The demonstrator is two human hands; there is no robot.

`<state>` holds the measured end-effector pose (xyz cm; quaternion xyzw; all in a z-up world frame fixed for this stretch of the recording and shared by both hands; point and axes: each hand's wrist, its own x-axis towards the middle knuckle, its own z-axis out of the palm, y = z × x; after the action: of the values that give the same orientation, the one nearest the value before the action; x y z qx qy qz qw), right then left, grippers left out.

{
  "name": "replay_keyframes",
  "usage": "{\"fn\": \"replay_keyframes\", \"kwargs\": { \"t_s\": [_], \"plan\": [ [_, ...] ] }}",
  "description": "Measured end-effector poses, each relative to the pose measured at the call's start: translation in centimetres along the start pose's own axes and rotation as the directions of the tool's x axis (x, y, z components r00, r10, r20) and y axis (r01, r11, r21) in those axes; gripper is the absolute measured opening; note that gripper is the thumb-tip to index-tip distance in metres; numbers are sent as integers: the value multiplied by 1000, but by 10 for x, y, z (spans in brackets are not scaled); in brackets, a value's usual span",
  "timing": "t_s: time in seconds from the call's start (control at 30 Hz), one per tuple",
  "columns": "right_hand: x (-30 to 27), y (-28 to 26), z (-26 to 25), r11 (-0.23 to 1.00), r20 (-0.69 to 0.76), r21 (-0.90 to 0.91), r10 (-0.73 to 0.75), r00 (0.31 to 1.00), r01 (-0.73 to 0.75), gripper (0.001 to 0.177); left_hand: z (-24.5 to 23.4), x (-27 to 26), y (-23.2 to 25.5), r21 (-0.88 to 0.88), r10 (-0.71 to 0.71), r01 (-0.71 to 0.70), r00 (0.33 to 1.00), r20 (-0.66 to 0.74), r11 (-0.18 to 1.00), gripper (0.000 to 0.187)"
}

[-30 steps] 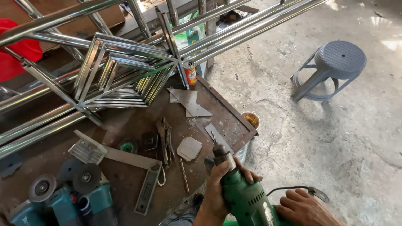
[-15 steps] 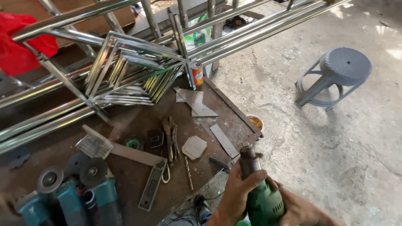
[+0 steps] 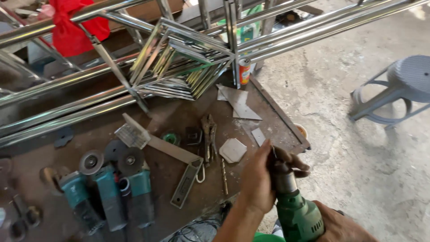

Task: The person carries a plastic case of drill bits to a workbench, opens it and selects a bit. They insert the bit into a green electric drill, tighten the chuck, clamp a flat metal plate with locking pliers, and drill a hole into the plate.

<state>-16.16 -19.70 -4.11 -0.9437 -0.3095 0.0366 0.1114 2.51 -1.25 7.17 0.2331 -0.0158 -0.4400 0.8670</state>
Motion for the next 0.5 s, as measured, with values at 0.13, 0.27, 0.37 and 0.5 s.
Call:
{"fn": "replay_keyframes", "kwargs": {
  "t_s": [0.13,0.27,0.37,0.5],
  "plan": [
    [-25,24,47,990,162,54,122,979,-133,41,-15,18,-6,62,101,-99,994,-32,993,48],
    [-37,39,76,997,245,-14,78,966,-77,52,-23,46,11,-55,59,-68,986,-154,996,46],
    [-34,45,86,801,592,208,354,724,-562,64,-31,61,49,70,99,-79,928,-359,994,50],
    [-90,95,145,-159,691,667,498,524,-728,76,-109,56,86,301,324,-187,795,-513,935,50]
  ]
}}
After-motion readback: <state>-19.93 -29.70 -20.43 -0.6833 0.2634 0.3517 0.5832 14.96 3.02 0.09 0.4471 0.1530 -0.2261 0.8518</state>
